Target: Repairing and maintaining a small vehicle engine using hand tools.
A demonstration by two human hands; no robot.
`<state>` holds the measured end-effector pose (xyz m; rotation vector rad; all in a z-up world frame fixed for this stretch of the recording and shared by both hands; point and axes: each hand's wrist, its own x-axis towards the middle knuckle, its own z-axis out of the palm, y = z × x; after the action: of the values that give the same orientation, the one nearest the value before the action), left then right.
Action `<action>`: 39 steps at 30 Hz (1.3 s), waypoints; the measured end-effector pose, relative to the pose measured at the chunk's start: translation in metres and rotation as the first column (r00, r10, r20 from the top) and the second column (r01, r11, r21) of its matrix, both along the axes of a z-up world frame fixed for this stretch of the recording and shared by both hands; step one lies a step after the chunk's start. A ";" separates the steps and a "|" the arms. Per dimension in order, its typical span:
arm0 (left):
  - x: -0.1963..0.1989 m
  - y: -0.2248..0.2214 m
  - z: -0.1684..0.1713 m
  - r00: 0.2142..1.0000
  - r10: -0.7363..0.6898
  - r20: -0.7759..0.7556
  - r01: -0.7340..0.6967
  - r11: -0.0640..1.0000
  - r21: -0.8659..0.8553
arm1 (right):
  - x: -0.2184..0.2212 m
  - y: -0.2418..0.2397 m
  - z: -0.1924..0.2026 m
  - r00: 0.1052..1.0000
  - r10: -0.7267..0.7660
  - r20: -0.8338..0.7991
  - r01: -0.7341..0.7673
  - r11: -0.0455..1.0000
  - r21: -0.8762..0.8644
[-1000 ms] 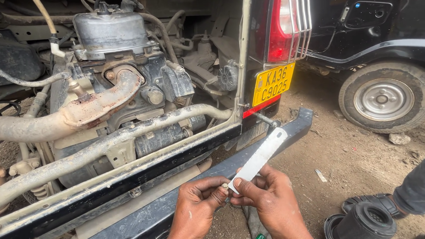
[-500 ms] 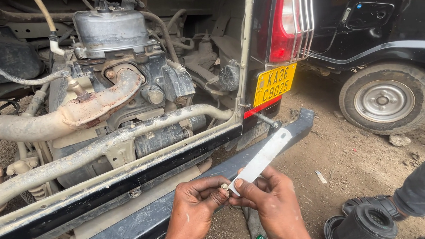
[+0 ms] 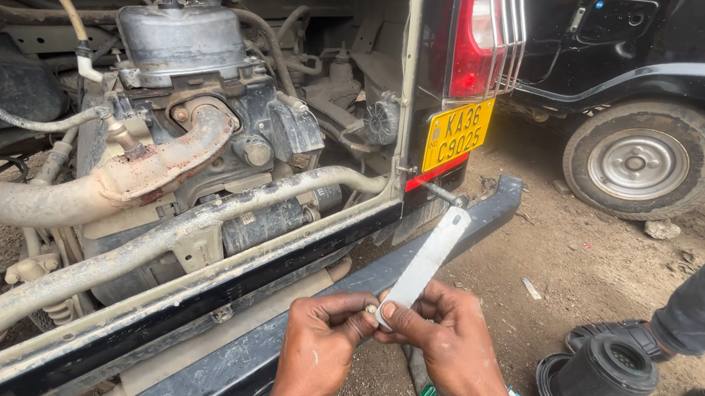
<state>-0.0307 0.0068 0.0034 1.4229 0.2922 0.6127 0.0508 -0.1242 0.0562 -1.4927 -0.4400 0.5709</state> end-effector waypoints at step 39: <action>0.003 0.003 -0.004 0.999 -0.006 0.040 0.006 1.000 -0.006 | -0.011 0.012 -0.011 0.984 -0.166 0.062 0.157 0.979 0.130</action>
<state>-0.0278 0.0097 -0.0009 1.4037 0.2575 0.6342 0.0402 -0.1127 0.0452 -1.4169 -0.3987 0.3549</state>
